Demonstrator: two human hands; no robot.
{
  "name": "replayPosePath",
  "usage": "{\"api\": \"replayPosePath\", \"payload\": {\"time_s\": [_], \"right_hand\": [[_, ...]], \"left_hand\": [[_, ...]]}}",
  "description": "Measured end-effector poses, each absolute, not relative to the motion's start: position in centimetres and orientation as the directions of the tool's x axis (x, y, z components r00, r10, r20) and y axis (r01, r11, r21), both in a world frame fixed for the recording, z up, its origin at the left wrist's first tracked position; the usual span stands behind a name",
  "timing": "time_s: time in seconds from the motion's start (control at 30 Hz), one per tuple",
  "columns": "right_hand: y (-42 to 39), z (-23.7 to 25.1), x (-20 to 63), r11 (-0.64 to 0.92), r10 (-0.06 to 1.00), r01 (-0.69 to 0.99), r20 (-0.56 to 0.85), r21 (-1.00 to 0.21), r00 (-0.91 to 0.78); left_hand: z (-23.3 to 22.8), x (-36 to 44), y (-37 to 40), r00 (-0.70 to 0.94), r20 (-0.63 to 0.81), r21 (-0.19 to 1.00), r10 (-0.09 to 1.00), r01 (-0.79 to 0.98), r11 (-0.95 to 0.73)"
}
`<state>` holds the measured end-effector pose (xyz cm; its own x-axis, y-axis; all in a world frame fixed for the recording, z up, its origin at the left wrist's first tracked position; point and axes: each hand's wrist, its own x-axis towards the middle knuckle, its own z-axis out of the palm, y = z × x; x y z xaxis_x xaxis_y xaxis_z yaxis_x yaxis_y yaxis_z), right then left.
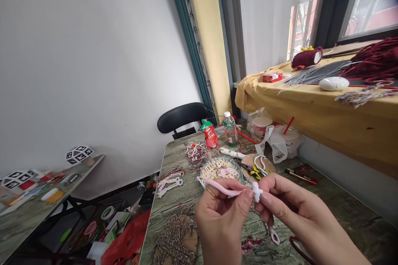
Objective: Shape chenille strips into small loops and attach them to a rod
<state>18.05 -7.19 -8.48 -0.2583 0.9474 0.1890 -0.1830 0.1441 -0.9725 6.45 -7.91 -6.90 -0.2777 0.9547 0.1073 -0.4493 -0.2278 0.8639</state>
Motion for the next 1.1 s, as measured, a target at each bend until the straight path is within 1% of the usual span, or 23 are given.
{"api": "replayPosePath", "payload": {"time_s": [0.07, 0.13, 0.23, 0.33, 0.43, 0.53, 0.6, 0.7, 0.77, 0.83, 0.9, 0.93, 1.03, 1.1], "right_hand": [[-7.1, -8.6, 18.1, 0.014, 0.921, -0.373, 0.158, -0.928, -0.356], [-6.9, -8.9, 18.1, -0.068, 0.897, -0.472, 0.153, -0.879, -0.415], [-6.8, -9.1, 18.1, -0.082, 0.893, -0.477, 0.148, -0.875, -0.425], [-6.8, -8.9, 18.1, -0.017, 0.921, -0.388, 0.137, -0.921, -0.364], [-6.9, -8.4, 18.1, 0.039, 0.946, -0.268, 0.122, -0.963, -0.3], [-6.8, -8.2, 18.1, 0.059, 0.943, -0.211, 0.124, -0.976, -0.308], [-6.8, -8.3, 18.0, 0.106, 0.943, -0.151, 0.148, -0.983, -0.297], [-6.9, -8.5, 17.9, 0.225, 0.954, 0.03, 0.214, -0.974, -0.211], [-7.0, -8.6, 17.9, 0.277, 0.954, 0.138, 0.256, -0.951, -0.154], [-7.1, -8.7, 18.0, 0.299, 0.949, 0.188, 0.271, -0.935, -0.16], [-7.1, -8.7, 18.3, 0.303, 0.939, 0.172, 0.263, -0.937, -0.221], [-7.0, -8.6, 18.4, 0.288, 0.935, 0.136, 0.248, -0.948, -0.253], [-6.8, -8.4, 18.7, 0.15, 0.923, -0.071, 0.165, -0.986, -0.348], [-6.6, -8.5, 18.7, 0.026, 0.897, -0.242, 0.13, -0.97, -0.422]], "left_hand": [[-7.1, 6.2, -7.7, -0.168, 0.075, 0.812, 0.983, -0.562, -0.158], [-7.2, 5.8, -7.4, -0.053, 0.026, 0.767, 0.998, -0.639, -0.054], [-7.3, 5.5, -7.1, 0.097, -0.012, 0.742, 0.995, -0.666, 0.074], [-6.9, 5.4, -7.0, 0.168, 0.013, 0.776, 0.986, -0.624, 0.096], [-6.7, 5.2, -7.0, 0.112, 0.003, 0.843, 0.994, -0.534, 0.058], [-6.9, 5.2, -7.0, 0.02, -0.012, 0.876, 1.0, -0.482, 0.02], [-7.0, 5.2, -7.1, -0.021, -0.007, 0.884, 1.0, -0.468, -0.004], [-7.2, 5.6, -7.1, -0.114, 0.024, 0.897, 0.993, -0.436, -0.072], [-7.2, 5.8, -7.2, -0.165, 0.05, 0.902, 0.985, -0.415, -0.115], [-7.2, 5.9, -7.2, -0.16, 0.055, 0.905, 0.986, -0.409, -0.117], [-7.3, 5.8, -7.1, -0.143, 0.06, 0.909, 0.988, -0.401, -0.113], [-7.3, 5.8, -7.0, -0.148, 0.072, 0.914, 0.986, -0.386, -0.125], [-7.4, 5.7, -6.7, -0.225, 0.126, 0.934, 0.966, -0.301, -0.192], [-7.6, 5.8, -6.5, -0.265, 0.139, 0.937, 0.954, -0.276, -0.213]]}}
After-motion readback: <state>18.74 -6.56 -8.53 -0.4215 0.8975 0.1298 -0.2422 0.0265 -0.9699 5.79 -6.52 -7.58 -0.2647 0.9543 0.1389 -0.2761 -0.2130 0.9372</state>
